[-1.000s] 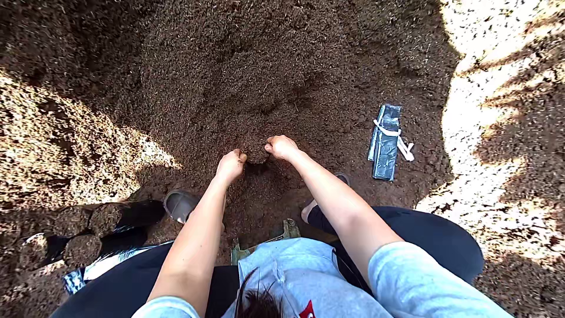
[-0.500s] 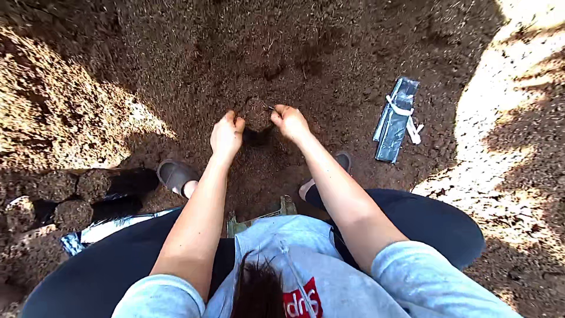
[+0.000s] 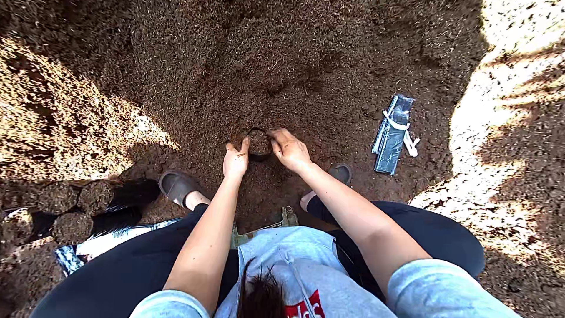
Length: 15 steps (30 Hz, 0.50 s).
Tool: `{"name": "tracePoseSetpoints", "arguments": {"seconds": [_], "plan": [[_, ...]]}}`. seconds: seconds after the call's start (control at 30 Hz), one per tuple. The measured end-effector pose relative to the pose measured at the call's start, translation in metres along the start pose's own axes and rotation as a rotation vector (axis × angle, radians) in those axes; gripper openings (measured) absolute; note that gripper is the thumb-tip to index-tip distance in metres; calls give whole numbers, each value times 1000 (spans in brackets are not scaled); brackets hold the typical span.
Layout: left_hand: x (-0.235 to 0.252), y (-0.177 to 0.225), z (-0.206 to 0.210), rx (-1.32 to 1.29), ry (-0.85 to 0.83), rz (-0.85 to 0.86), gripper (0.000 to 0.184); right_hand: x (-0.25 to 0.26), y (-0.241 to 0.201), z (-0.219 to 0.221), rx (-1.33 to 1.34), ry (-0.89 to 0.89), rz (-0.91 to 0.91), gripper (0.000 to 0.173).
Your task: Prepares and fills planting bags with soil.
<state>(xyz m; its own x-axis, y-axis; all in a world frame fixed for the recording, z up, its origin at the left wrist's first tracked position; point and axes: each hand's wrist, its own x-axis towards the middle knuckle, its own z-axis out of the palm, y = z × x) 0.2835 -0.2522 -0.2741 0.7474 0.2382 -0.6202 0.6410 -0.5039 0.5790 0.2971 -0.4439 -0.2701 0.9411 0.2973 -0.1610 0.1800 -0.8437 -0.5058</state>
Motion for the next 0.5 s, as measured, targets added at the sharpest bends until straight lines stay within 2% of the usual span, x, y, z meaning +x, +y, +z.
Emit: {"name": "tracePoseSetpoints", "arguments": {"seconds": [0.07, 0.17, 0.27, 0.4, 0.5], "plan": [[-3, -2, 9, 11, -188, -42, 85, -5, -6, 2, -55, -162, -78, 54], [5, -8, 23, 1, -304, 24, 66, -11, -11, 9, -137, -280, -86, 62], [10, -6, 27, 23, -264, 39, 54, -4, -15, 12, -183, -362, -33, 59], [3, -11, 30, 10, -183, 69, 51, 10, -32, 8, -238, -503, 18, 58], [1, -11, 26, 23, -151, 123, 47, 22, -36, -1, -250, -554, -25, 52]]}}
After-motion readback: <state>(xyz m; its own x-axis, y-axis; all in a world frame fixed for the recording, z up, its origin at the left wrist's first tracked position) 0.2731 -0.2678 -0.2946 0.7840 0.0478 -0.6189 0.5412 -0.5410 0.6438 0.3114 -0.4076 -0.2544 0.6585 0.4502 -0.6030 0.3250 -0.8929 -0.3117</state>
